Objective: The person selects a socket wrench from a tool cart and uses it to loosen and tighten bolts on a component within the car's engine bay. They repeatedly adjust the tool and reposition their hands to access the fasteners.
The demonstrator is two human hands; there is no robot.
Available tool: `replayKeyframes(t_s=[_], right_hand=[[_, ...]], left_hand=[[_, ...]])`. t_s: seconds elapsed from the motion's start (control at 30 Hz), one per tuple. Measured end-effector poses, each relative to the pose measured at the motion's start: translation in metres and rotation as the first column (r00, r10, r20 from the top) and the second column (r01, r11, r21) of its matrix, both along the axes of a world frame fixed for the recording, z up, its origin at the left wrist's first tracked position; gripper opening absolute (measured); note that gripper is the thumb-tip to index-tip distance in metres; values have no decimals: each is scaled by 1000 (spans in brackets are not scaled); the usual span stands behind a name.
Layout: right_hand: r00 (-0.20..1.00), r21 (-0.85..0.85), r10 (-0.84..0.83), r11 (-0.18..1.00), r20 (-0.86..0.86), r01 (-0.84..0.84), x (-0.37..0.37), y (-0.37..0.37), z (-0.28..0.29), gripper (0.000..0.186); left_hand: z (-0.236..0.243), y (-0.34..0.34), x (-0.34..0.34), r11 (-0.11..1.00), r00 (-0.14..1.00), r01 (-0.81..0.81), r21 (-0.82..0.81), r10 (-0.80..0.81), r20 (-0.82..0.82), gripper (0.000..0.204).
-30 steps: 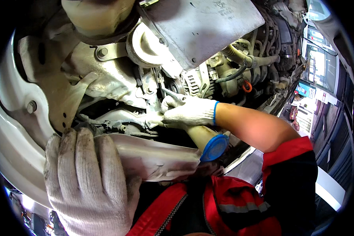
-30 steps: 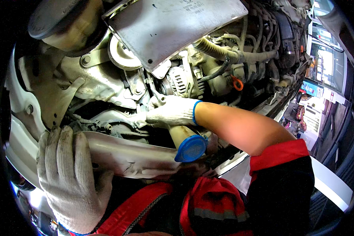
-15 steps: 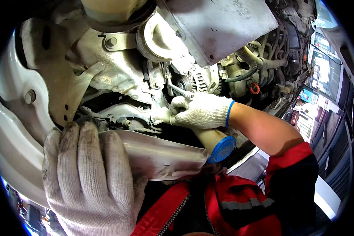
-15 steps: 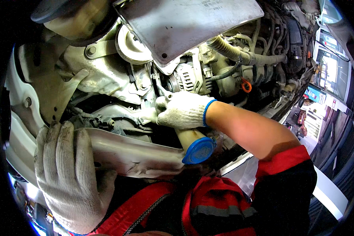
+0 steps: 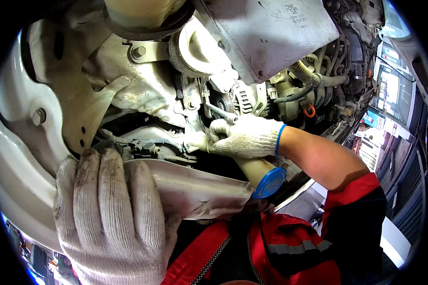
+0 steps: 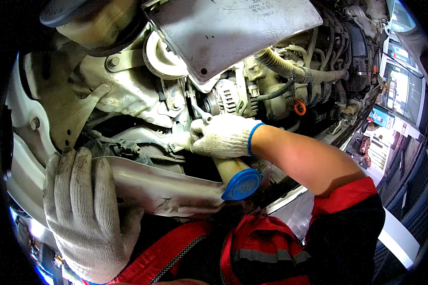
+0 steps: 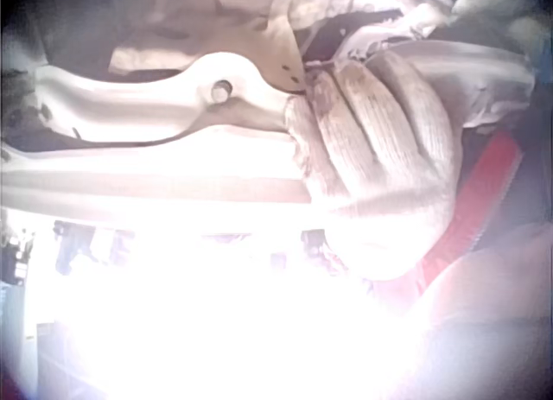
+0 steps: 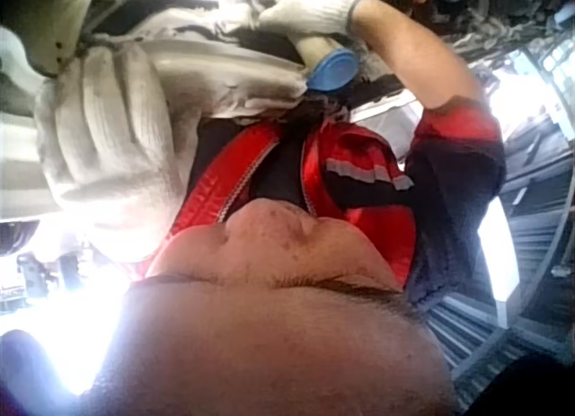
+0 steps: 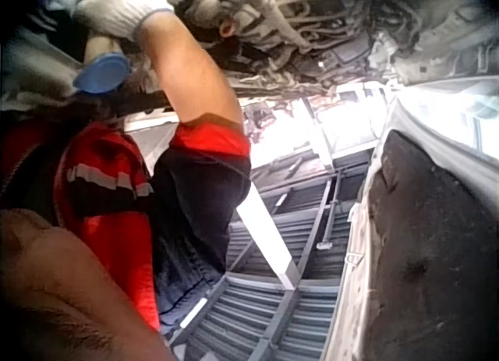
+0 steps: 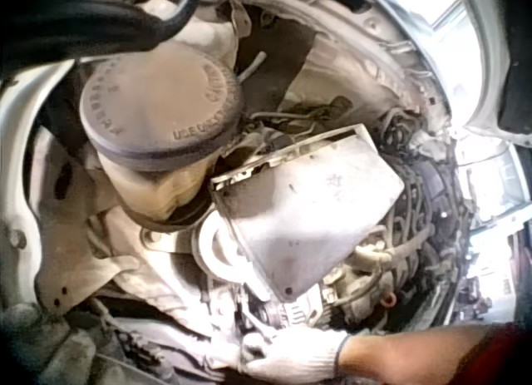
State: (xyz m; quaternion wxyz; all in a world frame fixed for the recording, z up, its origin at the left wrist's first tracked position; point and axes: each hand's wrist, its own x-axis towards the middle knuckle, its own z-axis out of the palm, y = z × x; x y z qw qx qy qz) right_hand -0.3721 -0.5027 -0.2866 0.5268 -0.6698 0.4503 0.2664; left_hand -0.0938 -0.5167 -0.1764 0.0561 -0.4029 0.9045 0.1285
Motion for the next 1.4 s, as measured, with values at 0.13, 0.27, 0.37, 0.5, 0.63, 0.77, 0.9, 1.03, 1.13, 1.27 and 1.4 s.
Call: replayKeyframes(t_s=[0.13,0.27,0.37,0.5,0.63,0.77,0.9,1.03,1.13,1.27,1.4], right_hand=[[978,108,-7,994,-208,30,13,-5,1,36],[967,-170,255,953,5,-250,-2,13,-16,43],[987,-141,151,980,54,-142,-3,12,-14,49],[889,226,-388,869,-242,440,16,-6,7,51],[985,-14,-171,985,24,171,3,9,-3,61],[929,180,-302,923,-213,341,12,-12,21,66],[925,194,-246,931,-291,309,18,-14,12,73],[977,126,-123,981,-173,146,11,-9,2,68],[953,230,-98,958,-287,168,17,-29,28,58],[987,44,68,997,-149,-62,-7,2,-3,57],[954,116,-191,968,-232,222,5,-8,8,56]], left_hand=[[5,-1,0,1000,1000,-8,-24,8,-8,74],[2,0,0,1000,1000,6,-4,-6,-9,75],[3,0,0,1000,1000,7,-2,-7,-4,76],[1,2,2,1000,1000,0,8,0,4,78],[4,3,1,1000,1000,6,12,-6,0,79],[-1,2,-1,1000,1000,12,22,-12,-1,81],[6,5,-1,1000,1000,15,6,-15,2,82],[5,4,1,1000,1000,12,9,-12,9,84],[4,4,3,1000,1000,18,9,-18,14,85],[8,4,-1,999,999,36,12,-36,26,86],[5,4,-1,999,999,36,18,-36,30,86]])
